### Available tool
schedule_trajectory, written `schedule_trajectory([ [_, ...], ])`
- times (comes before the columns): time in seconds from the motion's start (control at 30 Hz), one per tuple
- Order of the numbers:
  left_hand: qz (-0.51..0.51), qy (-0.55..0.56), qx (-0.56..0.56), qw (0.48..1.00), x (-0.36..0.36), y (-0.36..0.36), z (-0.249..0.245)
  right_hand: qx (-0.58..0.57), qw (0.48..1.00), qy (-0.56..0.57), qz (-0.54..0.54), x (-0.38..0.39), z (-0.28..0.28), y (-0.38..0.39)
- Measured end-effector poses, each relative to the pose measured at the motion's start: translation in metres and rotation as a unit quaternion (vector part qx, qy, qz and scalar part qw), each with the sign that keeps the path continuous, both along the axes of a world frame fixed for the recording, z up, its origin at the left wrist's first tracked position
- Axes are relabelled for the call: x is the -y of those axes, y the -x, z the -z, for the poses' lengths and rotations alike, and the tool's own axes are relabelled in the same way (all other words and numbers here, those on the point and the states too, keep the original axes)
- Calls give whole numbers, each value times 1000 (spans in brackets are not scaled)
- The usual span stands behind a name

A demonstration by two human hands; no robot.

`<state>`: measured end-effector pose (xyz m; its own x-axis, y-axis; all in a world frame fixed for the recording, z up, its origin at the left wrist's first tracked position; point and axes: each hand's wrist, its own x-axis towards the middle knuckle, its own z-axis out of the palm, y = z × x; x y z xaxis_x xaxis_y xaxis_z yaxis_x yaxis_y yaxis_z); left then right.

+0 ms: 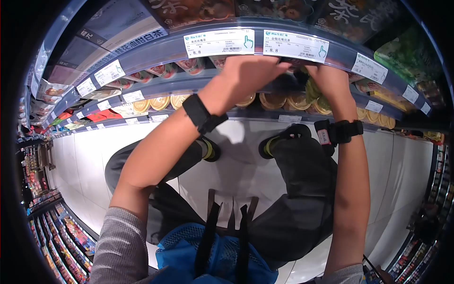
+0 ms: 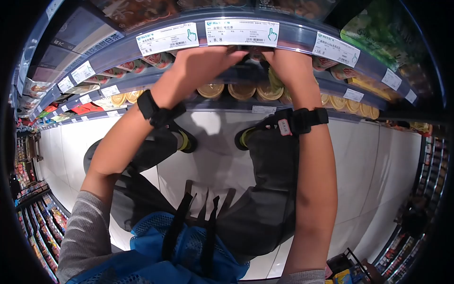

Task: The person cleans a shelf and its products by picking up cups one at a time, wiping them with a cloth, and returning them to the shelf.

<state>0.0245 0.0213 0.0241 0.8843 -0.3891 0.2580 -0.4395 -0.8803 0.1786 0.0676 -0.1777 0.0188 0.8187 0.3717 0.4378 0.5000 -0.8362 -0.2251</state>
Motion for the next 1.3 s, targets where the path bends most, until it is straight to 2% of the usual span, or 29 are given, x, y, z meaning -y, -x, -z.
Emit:
schedule_trajectory([
  [0.03,0,0,-1,1000,-9,-14,14,11,1000,11,6,0,0,0],
  [0.07,69,-90,134,984,-20,-32,30,11,1000,11,6,1,1,-2],
  [0.1,138,-177,266,937,-24,-39,31,28,1000,12,-3,1,3,-3],
  [0.13,156,-192,280,928,-25,-44,34,45,999,15,-10,4,4,-3],
  [0.23,124,-103,140,977,-26,-44,35,28,999,29,-8,6,0,3],
  [0.37,116,-73,114,984,-24,-43,31,57,997,55,-26,7,-2,5],
  [0.63,119,-52,72,989,-23,-38,26,-30,998,50,-29,6,-14,16],
  [0.77,129,-54,67,988,-17,-35,19,-20,998,21,-51,5,-10,17],
  [0.83,74,20,-16,997,-13,-29,9,-5,999,-12,-52,5,-9,19],
  [0.87,78,18,-15,997,-13,-27,10,-4,999,-14,-48,5,-6,19],
  [0.93,66,-29,35,997,-13,-25,11,79,995,-14,-51,6,0,16],
  [0.97,72,-28,38,996,-11,-26,10,82,996,-13,-45,10,1,18],
  [1.03,40,0,120,992,-4,-24,6,58,998,3,-15,16,-3,31],
  [1.07,45,1,123,991,-2,-22,3,58,997,-28,-37,19,-7,37],
  [1.1,25,5,90,996,-1,-20,-1,62,997,-27,-32,25,-7,41],
  [1.17,-15,10,22,1000,0,-10,-8,94,986,-103,-96,37,-2,47],
  [1.23,-13,3,50,999,6,6,-20,96,985,-120,-78,58,3,50],
  [1.3,-126,-73,-116,982,16,20,-36,93,985,-144,-15,82,5,54],
])
